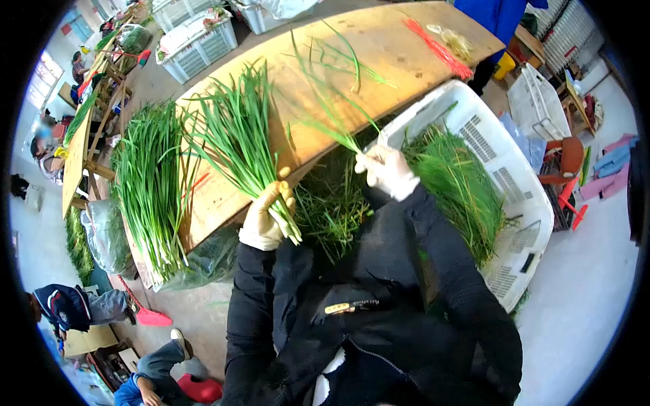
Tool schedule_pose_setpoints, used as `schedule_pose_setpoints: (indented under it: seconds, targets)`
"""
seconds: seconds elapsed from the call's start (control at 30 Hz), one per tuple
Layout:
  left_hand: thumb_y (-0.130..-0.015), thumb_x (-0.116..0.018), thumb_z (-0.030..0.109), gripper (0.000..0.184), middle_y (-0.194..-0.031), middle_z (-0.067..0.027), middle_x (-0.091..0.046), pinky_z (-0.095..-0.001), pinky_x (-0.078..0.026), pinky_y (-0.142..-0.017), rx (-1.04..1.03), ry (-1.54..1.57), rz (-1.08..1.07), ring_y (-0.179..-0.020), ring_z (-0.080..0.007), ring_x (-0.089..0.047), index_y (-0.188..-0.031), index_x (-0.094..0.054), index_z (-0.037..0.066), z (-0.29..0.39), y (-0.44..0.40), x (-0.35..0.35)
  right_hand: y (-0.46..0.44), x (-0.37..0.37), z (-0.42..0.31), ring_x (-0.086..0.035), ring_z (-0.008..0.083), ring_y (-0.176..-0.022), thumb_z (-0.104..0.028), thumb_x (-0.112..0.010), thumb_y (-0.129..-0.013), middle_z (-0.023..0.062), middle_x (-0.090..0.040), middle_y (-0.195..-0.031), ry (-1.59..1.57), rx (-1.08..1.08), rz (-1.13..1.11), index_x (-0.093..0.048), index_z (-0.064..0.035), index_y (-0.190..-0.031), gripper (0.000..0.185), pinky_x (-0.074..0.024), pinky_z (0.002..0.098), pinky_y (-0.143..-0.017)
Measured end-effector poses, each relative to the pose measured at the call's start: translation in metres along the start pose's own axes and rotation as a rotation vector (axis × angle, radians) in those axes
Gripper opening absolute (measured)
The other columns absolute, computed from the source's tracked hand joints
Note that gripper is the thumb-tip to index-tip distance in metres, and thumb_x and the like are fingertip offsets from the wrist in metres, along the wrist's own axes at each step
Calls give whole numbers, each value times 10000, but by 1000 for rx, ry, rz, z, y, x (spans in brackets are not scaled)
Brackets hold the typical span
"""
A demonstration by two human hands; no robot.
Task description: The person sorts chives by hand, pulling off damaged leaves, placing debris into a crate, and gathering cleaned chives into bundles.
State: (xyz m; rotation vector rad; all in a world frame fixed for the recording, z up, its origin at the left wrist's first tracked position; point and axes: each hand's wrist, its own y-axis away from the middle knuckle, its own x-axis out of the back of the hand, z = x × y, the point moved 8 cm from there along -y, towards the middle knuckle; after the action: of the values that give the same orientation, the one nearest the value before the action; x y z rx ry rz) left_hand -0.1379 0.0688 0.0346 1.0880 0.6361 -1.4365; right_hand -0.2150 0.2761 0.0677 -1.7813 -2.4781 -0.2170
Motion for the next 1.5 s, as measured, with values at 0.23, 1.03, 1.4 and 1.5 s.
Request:
schedule_pose_setpoints:
  seconds: [0.23, 1.03, 1.4, 1.5]
  targets:
    - [-787, -603, 119, 387, -995, -70, -590, -212, -466, -578, -125, -174, 99, -643, -88, -536, -1136, -474, 13, -22, -8, 8, 33, -61, 15, -477, 54, -429, -183, -593, -812, 11, -578, -632, -241, 25, -29, -511, -46, -647, 230, -366, 201, -372]
    - [-711, -614, 36, 272, -863, -148, -616, -196, -432, -497, -53, -442, 190, -554, -99, -517, -962, -540, -37, -19, 19, 11, -34, -13, -19, -509, 106, -588, -57, -517, -804, 43, -600, -748, -337, 435, 259, -546, -53, -787, 33, -429, 223, -569]
    - [-783, -546, 36, 449, -1046, -132, -541, -338, -518, -725, -13, -15, 20, -885, -230, -571, -1204, -389, 16, -22, 9, 8, -17, 38, 1, -563, 220, -777, -388, -572, -771, 76, -596, -857, 861, 28, 350, -546, -86, -903, 331, -437, 332, -718]
    - [-810, -500, 27, 461, -1128, -146, -507, -258, -519, -618, -30, 28, -34, -711, -155, -559, -1241, -337, 8, -17, 3, -2, -44, 59, -2, -527, 287, -933, -329, -598, -750, 141, -555, -993, 1012, 172, 540, -529, -41, -982, 377, -420, 369, -786]
